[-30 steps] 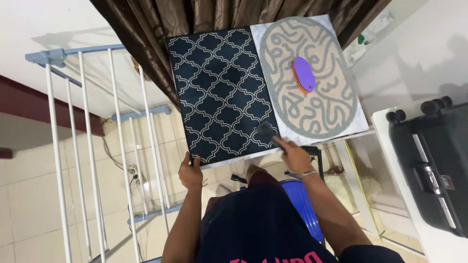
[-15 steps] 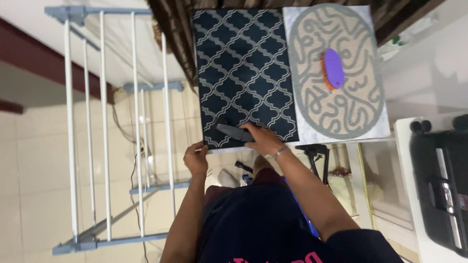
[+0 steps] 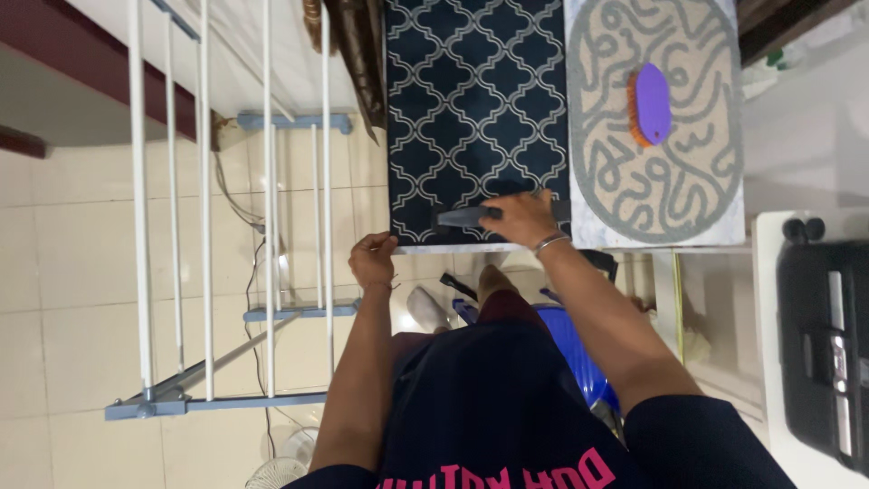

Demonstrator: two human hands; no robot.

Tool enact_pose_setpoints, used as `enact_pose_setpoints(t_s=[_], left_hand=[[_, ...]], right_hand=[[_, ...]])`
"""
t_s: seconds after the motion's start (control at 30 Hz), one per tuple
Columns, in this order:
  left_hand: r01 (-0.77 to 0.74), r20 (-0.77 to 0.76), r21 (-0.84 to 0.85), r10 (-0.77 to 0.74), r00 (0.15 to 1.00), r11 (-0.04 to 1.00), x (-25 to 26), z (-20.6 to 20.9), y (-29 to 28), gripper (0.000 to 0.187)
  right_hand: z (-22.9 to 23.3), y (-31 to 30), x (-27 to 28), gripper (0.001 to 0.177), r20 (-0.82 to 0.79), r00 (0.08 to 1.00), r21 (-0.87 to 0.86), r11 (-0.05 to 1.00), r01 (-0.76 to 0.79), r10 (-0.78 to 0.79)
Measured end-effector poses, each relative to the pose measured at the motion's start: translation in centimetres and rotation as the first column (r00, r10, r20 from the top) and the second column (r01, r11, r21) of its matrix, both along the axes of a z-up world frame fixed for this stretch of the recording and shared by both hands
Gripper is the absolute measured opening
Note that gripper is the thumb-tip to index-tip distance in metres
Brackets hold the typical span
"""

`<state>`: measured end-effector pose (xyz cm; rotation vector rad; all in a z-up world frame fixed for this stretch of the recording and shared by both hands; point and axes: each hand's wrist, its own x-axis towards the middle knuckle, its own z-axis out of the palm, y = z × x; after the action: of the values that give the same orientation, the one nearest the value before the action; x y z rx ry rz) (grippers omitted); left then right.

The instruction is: The person cleans a rectangular patterned mat and an oval mat by hand, using a purple brush to scrub the surfaces while they are placed on a table.

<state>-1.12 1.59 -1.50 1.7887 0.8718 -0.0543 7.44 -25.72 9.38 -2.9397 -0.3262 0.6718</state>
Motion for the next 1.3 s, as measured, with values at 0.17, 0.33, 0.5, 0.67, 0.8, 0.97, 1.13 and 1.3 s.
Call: enact_pose_setpoints(t_s=[0.17,0.33,0.5,0.67,0.8,0.97,1.13,1.3], left_hand=[[0.039,-0.012,0.052,-0.039,0.999,0.998,0.1,0.9,0.3,0.02],[0.205,0.128,0.415,-0.28,0.951,0.887,-0.2,3.7,-0.6,0.029],[0.422,0.288,0.603,-0.678,0.676,0.677,-1.5,4.2,-4.0,0.037],[0.417,0.202,0.681,-0.702,0.683,0.602,-3.1,5.5,-5.4,0.052],[0.296,0.152,0.595,-0.466,0.872,0.747,-3.2,5.6,-5.5,0.049],[0.226,0.018,0.694,-0.33,0.944,0.684,-1.8,5.6,-6.6,0.051],[0.223,-0.156,0.647,-0.159,0.975,0.729,0.2,6.9,-9.6,0.05],[0.194,-0.311,0.627,0.014,0.95,0.755,1.9,7.8,-12.2,0.077]], right_hand=[[0.3,-7.9,-0.4,0.052,-0.092,0.976,-0.122,0.975,0.187,-0.199],[1.7,-14.6,-0.8,0.046,-0.003,0.981,-0.098,0.977,0.191,-0.192],[1.8,-11.0,0.2,0.032,-0.296,0.927,0.342,0.881,0.326,-0.228],[2.3,1.2,2.2,0.035,-0.404,0.909,0.449,0.844,0.294,-0.102],[3.1,8.0,3.4,0.036,-0.387,0.916,0.325,0.945,0.029,0.105],[2.0,10.1,5.9,0.035,-0.551,0.826,0.337,0.937,0.092,0.117],[0.5,7.1,8.0,0.035,-0.572,0.796,0.391,0.919,0.055,0.197],[-0.6,1.4,9.5,0.036,-0.543,0.806,0.4,0.916,0.002,0.236]])
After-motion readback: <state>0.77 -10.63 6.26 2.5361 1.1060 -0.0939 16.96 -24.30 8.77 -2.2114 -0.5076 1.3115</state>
